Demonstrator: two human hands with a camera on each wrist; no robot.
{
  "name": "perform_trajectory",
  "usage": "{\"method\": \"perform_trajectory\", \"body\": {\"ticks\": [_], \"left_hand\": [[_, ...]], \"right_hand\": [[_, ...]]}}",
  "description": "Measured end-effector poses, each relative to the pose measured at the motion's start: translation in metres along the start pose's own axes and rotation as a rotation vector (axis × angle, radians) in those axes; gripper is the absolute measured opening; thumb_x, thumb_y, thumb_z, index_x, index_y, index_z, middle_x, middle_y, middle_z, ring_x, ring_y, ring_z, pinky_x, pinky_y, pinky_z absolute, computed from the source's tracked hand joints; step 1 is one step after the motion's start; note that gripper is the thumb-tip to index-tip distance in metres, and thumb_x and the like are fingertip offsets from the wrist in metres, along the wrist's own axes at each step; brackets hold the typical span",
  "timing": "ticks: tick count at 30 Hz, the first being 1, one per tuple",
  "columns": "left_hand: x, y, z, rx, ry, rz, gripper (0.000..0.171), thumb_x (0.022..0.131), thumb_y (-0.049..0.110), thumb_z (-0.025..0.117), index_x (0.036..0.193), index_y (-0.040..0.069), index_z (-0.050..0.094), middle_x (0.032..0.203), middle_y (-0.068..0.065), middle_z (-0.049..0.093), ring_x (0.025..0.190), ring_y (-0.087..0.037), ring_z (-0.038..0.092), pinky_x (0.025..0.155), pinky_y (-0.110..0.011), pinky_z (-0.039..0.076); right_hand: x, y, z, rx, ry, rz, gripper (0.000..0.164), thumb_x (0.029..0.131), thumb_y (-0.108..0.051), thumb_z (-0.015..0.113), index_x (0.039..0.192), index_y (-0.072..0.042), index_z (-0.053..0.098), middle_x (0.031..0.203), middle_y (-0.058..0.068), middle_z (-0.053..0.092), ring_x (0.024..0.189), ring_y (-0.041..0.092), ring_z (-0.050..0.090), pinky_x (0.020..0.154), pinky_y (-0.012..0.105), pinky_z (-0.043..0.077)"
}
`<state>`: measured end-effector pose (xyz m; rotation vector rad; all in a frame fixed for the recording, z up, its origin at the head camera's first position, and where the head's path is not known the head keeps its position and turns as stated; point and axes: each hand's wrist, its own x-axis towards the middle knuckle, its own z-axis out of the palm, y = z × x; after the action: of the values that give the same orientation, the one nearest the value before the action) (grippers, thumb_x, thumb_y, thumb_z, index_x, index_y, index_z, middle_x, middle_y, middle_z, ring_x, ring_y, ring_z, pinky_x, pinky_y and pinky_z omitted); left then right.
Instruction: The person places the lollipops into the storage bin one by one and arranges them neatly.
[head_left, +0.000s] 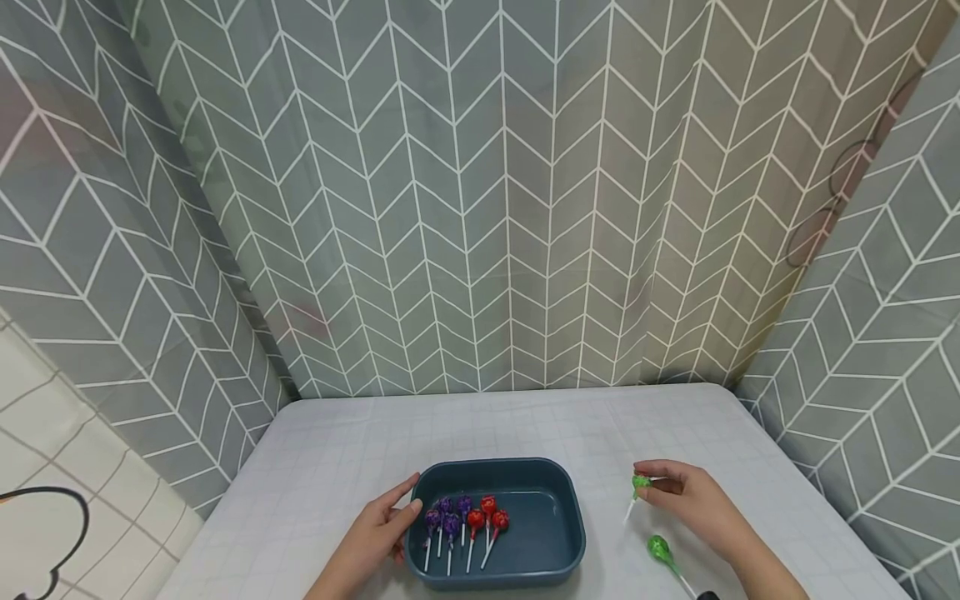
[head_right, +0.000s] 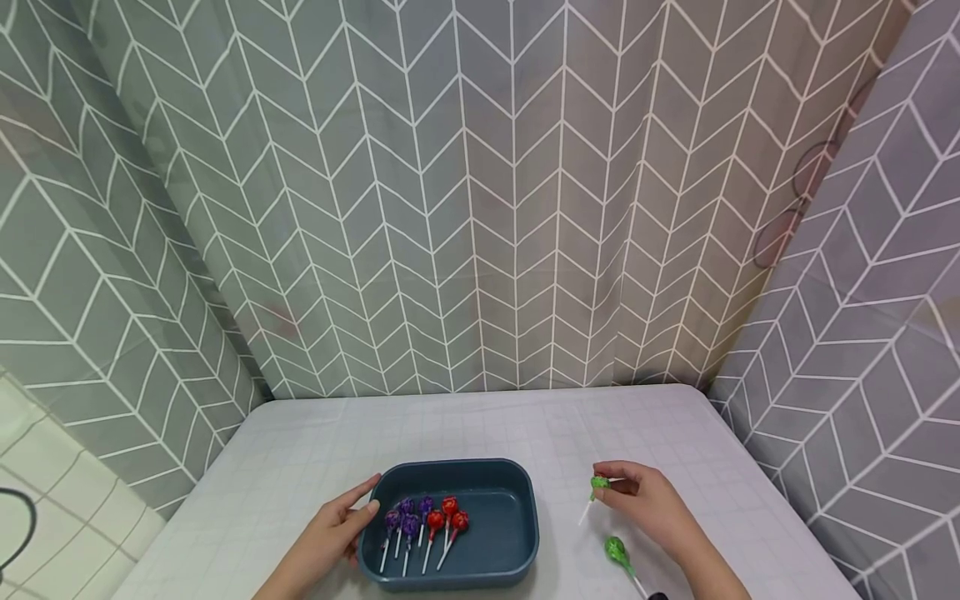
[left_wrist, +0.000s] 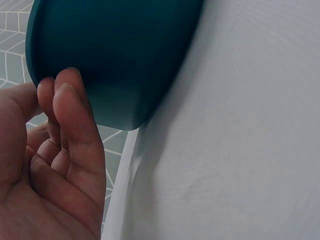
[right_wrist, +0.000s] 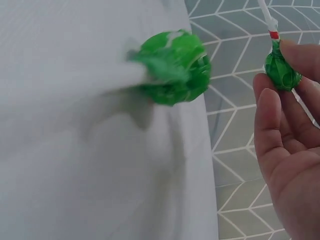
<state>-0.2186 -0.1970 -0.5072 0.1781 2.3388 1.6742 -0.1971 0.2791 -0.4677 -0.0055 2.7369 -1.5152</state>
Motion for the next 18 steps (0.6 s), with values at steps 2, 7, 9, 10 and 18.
{"method": "perform_trajectory", "body": {"ticks": [2, 7, 9, 10, 18], "left_hand": [[0.0, 0.0, 0.0, -0.004, -0.002, 0.001, 0.068, 0.099, 0.044, 0.058, 0.153, 0.007, 0.037, 0.061, -0.003, 0.057, 0.051, -0.018, 0.056, 0.052, -0.034, 0.053], [-0.002, 0.002, -0.001, -0.003, 0.0, 0.008, 0.069, 0.099, 0.044, 0.059, 0.152, 0.007, 0.038, 0.061, -0.003, 0.057, 0.051, -0.019, 0.056, 0.053, -0.035, 0.053], [-0.002, 0.002, -0.001, -0.013, 0.0, 0.009, 0.069, 0.099, 0.044, 0.059, 0.152, 0.007, 0.037, 0.061, -0.003, 0.057, 0.051, -0.019, 0.056, 0.052, -0.034, 0.053], [-0.002, 0.002, 0.0, -0.017, -0.002, 0.01, 0.069, 0.099, 0.044, 0.059, 0.152, 0.006, 0.037, 0.061, -0.003, 0.057, 0.051, -0.019, 0.056, 0.052, -0.034, 0.053], [-0.003, 0.003, 0.0, -0.034, -0.013, 0.019, 0.068, 0.099, 0.042, 0.059, 0.152, 0.006, 0.037, 0.06, -0.003, 0.056, 0.051, -0.018, 0.055, 0.051, -0.034, 0.052]], "right_hand": [[0.001, -0.003, -0.002, 0.027, -0.011, -0.007, 0.049, 0.086, -0.032, 0.078, 0.127, -0.007, 0.066, 0.116, 0.005, 0.069, 0.098, 0.017, 0.065, 0.077, 0.027, 0.053], [0.002, -0.017, -0.002, 0.033, -0.037, -0.058, 0.049, 0.086, -0.033, 0.078, 0.126, -0.008, 0.068, 0.114, 0.005, 0.069, 0.098, 0.017, 0.066, 0.079, 0.031, 0.054], [0.004, -0.023, -0.001, 0.031, -0.057, -0.094, 0.047, 0.086, -0.033, 0.078, 0.125, -0.008, 0.068, 0.115, 0.006, 0.069, 0.1, 0.018, 0.066, 0.08, 0.031, 0.054], [0.005, -0.026, 0.0, 0.033, -0.072, -0.113, 0.046, 0.087, -0.032, 0.077, 0.124, -0.008, 0.068, 0.116, 0.007, 0.069, 0.101, 0.019, 0.066, 0.08, 0.031, 0.054], [0.014, -0.046, 0.009, -0.031, -0.14, -0.222, 0.036, 0.088, -0.033, 0.076, 0.118, -0.015, 0.071, 0.115, 0.002, 0.069, 0.103, 0.021, 0.064, 0.081, 0.026, 0.053]]}}
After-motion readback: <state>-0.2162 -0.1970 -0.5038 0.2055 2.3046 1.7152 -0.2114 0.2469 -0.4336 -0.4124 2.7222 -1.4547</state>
